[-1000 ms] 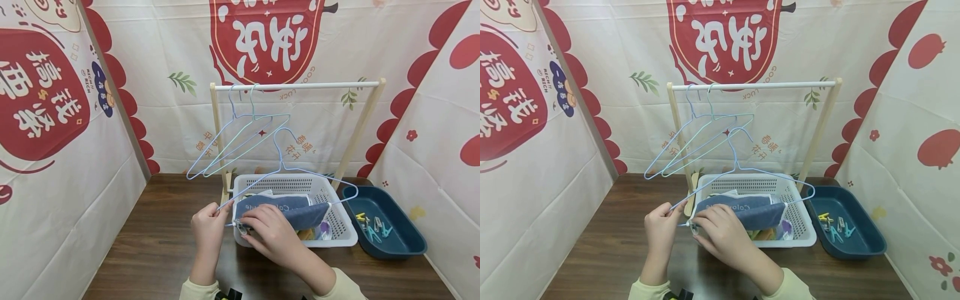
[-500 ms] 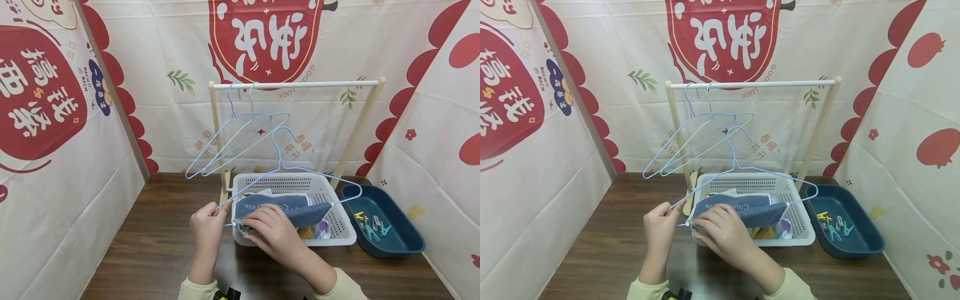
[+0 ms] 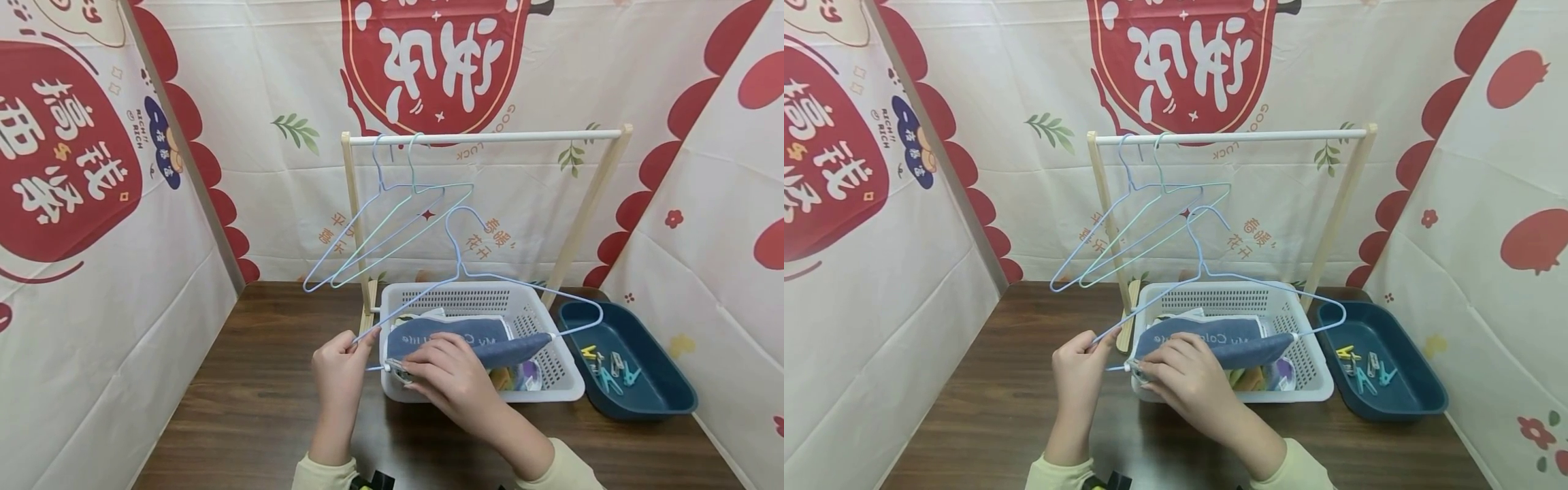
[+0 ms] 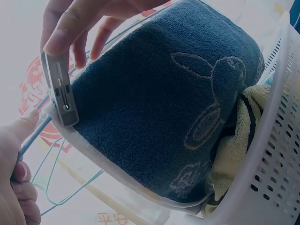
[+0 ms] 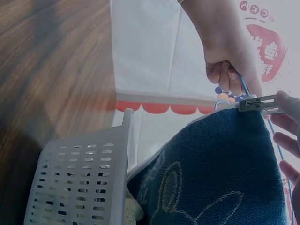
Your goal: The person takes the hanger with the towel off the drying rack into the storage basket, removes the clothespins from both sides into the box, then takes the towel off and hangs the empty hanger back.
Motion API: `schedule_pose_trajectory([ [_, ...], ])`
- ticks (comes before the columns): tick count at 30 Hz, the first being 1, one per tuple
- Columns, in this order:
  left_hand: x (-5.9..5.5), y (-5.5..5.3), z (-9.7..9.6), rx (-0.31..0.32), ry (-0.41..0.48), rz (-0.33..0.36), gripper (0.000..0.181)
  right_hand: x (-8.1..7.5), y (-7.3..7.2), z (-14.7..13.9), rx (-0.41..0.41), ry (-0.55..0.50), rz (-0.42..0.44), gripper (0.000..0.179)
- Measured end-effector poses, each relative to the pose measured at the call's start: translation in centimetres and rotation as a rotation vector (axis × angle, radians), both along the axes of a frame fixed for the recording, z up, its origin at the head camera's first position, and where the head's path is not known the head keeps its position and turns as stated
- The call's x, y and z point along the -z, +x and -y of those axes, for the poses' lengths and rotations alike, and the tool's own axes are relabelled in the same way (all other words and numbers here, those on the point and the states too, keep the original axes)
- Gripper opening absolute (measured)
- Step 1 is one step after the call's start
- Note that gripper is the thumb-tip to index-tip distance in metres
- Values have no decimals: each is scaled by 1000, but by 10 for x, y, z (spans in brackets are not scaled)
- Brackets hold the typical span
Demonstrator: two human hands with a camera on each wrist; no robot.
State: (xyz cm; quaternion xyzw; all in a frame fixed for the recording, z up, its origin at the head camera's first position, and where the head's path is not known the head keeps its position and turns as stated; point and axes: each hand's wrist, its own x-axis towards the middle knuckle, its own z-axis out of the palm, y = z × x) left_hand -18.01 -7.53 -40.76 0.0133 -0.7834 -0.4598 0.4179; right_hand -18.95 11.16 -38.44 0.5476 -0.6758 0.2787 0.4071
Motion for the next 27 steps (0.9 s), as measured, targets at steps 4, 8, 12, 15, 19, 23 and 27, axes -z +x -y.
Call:
schedule_pose_trajectory([
  [4, 0, 0, -1, 4, 18, 1, 59, -1, 0, -2, -12, -11, -18, 21],
  [8, 1, 0, -1, 5, 40, 7, 59, -2, 0, -4, -25, -16, -29, 19],
  [12, 1, -1, -1, 6, 46, 6, 60, -5, 0, -4, -36, -25, -45, 18],
  [15, 2, -1, -1, 11, 50, -8, 60, -8, 2, -5, -50, -38, -67, 17],
  [19, 2, -1, 1, -9, 56, -22, 62, -12, 4, -7, -67, -71, -98, 17],
  [23, 1, 0, 5, -37, 52, -16, 62, -17, 3, -12, -72, -109, -117, 18],
  [27, 1, 1, 7, -40, 67, -15, 61, -19, 2, -18, -63, -131, -130, 19],
])
